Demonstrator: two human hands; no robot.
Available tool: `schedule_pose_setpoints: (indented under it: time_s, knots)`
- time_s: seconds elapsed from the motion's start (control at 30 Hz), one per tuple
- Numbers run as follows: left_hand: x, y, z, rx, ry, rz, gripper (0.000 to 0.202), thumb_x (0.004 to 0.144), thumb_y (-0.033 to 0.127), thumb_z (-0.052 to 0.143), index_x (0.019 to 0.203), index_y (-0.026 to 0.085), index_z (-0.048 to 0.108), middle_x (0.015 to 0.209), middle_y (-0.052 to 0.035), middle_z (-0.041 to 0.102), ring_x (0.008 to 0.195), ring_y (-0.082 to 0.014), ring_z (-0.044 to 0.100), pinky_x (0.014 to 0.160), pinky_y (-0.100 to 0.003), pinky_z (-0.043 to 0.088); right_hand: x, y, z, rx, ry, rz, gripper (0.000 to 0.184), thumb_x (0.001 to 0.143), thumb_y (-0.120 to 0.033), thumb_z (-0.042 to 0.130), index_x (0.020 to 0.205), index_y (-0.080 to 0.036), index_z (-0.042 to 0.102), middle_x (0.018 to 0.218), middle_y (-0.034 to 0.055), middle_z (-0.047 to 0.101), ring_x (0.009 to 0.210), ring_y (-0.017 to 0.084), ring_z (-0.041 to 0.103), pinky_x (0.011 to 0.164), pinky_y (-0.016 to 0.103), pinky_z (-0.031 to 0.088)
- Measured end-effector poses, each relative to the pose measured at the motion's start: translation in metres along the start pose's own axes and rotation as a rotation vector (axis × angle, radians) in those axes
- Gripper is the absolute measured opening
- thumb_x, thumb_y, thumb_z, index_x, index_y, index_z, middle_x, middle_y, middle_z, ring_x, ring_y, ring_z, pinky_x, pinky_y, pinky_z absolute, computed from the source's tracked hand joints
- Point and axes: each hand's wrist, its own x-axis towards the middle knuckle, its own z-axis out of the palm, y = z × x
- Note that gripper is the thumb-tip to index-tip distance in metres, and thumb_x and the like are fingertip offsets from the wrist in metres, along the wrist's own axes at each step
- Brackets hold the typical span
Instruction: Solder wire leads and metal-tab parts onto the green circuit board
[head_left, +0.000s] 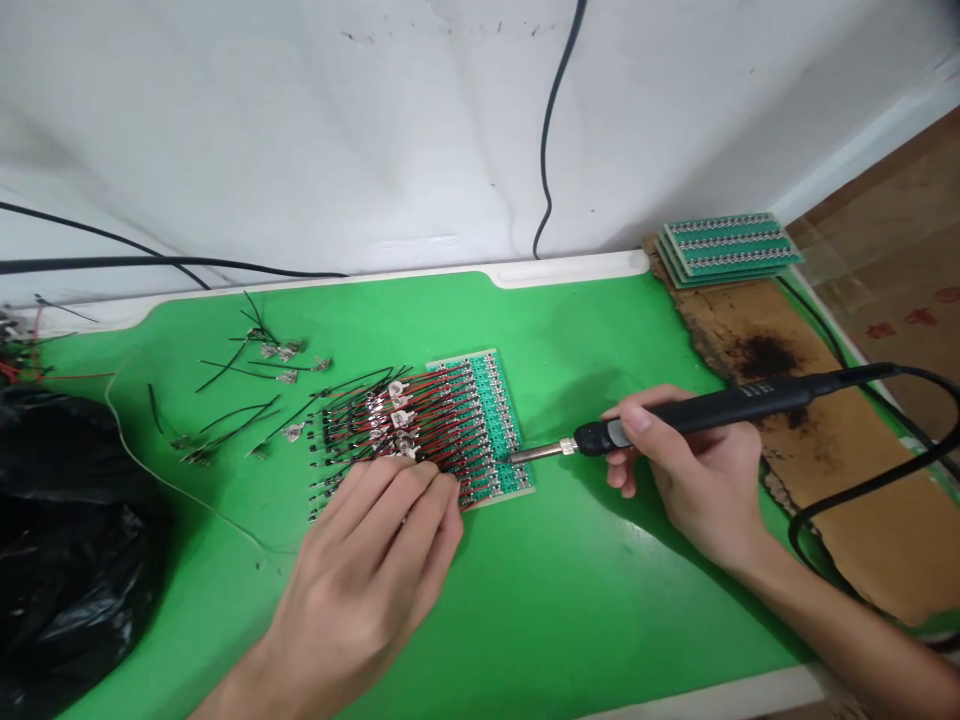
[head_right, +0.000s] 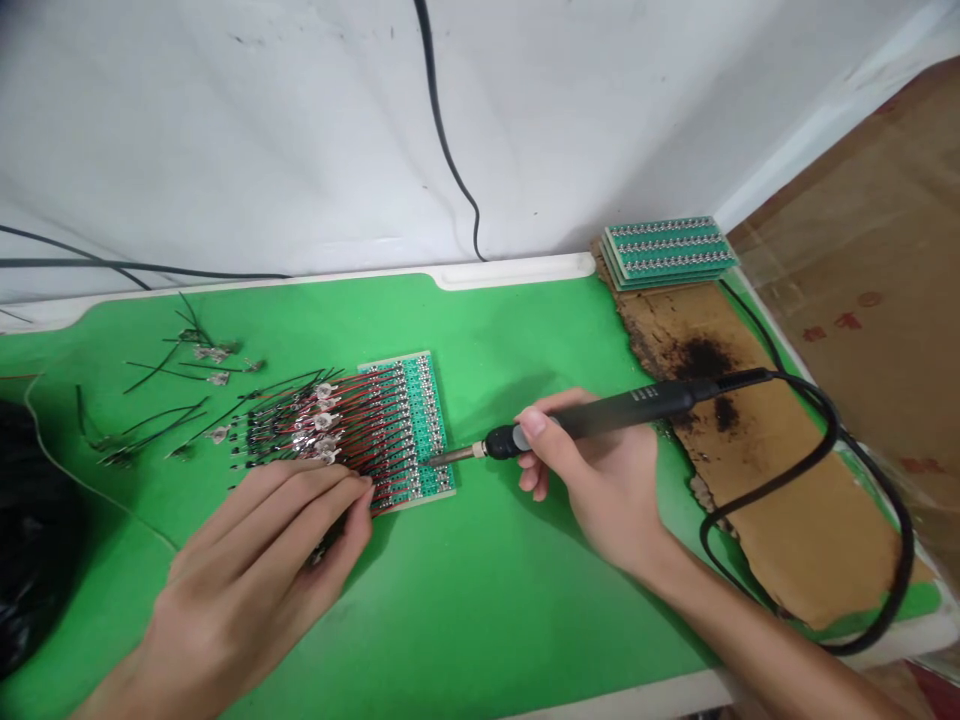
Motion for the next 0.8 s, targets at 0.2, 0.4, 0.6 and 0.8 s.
schedule_pose_setpoints:
  time_s: [0.2, 0.4, 0.6, 0.8]
  knots:
    - [-0.0018, -0.0003, -0.001, 0.016, 0.002, 0.024, 0.027, 0.095, 0.0, 0.083, 0.118, 0.007, 0.072, 0.105, -0.0085, 0.081, 0.096, -0.022, 0.074, 0.094, -0.042, 0.061, 0.0011, -0.0003, 0.0004, -0.013, -0.002, 0.001, 0.033, 0.093, -0.049, 0.096, 0.086, -0.02, 0.083, 0.062, 0.0005, 0.073, 0.045, 0.013, 0.07, 0.039, 0.017, 0.057]
    - [-0.0001, -0.0009, -0.0001, 0.017, -0.004, 0.03, 0.025, 0.096, 0.0, 0.081, 0.119, 0.007, 0.072, 0.105, -0.0086, 0.081, 0.096, -0.0222, 0.074, 0.094, -0.043, 0.061, 0.0011, -0.0041, 0.0017, -0.047, 0.009, 0.003, 0.036, 0.092, -0.052, 0.095, 0.086, -0.02, 0.083, 0.062, 0.0012, 0.074, 0.044, 0.015, 0.069, 0.038, 0.021, 0.057]
    - [-0.0011, -0.0009, -0.0008, 0.008, 0.009, 0.027, 0.027, 0.096, 0.0, 0.081, 0.12, 0.008, 0.071, 0.104, -0.0078, 0.081, 0.094, -0.022, 0.075, 0.094, -0.042, 0.061, 0.0013, -0.0052, 0.0023, -0.035, 0.002, 0.004, 0.038, 0.09, -0.054, 0.096, 0.084, -0.019, 0.083, 0.06, 0.0013, 0.073, 0.043, 0.015, 0.069, 0.036, 0.021, 0.057]
    - [-0.0022, -0.0009, -0.0009, 0.023, 0.006, 0.032, 0.027, 0.097, 0.002, 0.081, 0.121, 0.009, 0.072, 0.104, -0.0079, 0.082, 0.095, -0.0226, 0.076, 0.094, -0.042, 0.061, 0.0022, -0.0035, 0.0013, -0.037, 0.008, 0.007, 0.037, 0.091, -0.053, 0.096, 0.084, -0.019, 0.083, 0.061, 0.0016, 0.073, 0.044, 0.015, 0.069, 0.036, 0.021, 0.056]
